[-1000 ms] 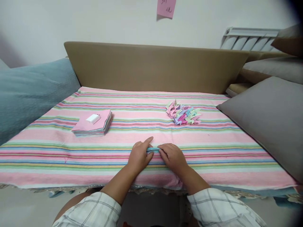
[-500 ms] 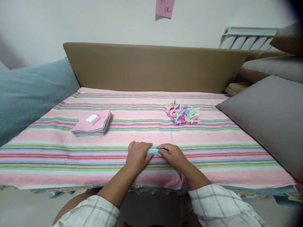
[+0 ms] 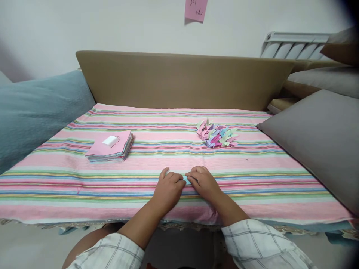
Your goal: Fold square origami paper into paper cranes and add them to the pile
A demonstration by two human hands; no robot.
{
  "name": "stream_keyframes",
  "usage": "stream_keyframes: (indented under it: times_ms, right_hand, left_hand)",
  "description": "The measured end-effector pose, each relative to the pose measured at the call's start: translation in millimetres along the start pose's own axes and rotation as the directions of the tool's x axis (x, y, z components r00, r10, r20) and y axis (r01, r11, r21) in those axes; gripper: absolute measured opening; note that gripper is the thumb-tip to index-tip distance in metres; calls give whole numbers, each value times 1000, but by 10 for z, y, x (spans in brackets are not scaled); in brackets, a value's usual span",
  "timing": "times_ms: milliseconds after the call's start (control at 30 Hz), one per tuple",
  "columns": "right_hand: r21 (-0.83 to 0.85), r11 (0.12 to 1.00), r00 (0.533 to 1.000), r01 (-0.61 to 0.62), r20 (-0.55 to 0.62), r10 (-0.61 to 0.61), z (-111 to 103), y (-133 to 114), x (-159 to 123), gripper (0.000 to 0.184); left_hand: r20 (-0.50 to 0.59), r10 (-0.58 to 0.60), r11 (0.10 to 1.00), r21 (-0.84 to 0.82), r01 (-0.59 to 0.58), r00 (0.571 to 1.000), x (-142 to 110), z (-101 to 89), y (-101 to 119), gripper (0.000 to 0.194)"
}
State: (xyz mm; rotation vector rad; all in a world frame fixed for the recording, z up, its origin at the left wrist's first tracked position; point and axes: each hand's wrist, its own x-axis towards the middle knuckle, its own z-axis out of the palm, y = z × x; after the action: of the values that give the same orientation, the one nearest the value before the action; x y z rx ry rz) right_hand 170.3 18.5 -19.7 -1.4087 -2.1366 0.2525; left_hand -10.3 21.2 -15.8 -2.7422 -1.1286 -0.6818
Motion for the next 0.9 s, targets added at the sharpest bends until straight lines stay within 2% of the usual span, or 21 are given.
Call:
stream_keyframes:
  times_ms: [267,633,900]
  right_hand:
    - [-151,988,1000,4,-29,-8,-7,-45,-42,16]
    - [-246,969,999,34,-32,-44,-21,-110,-69,15]
    - [-161,987,998,-9,-57,0,38,-93,-82,12]
  left_hand:
    - [13,-30,998,-60,30,999,-13,15,-5,25]
    - [-23,-11,995,-104,8,1000,-18,28,-35,26]
    - [-14,-22,993,-114,21,1000,-19,25,-30,25]
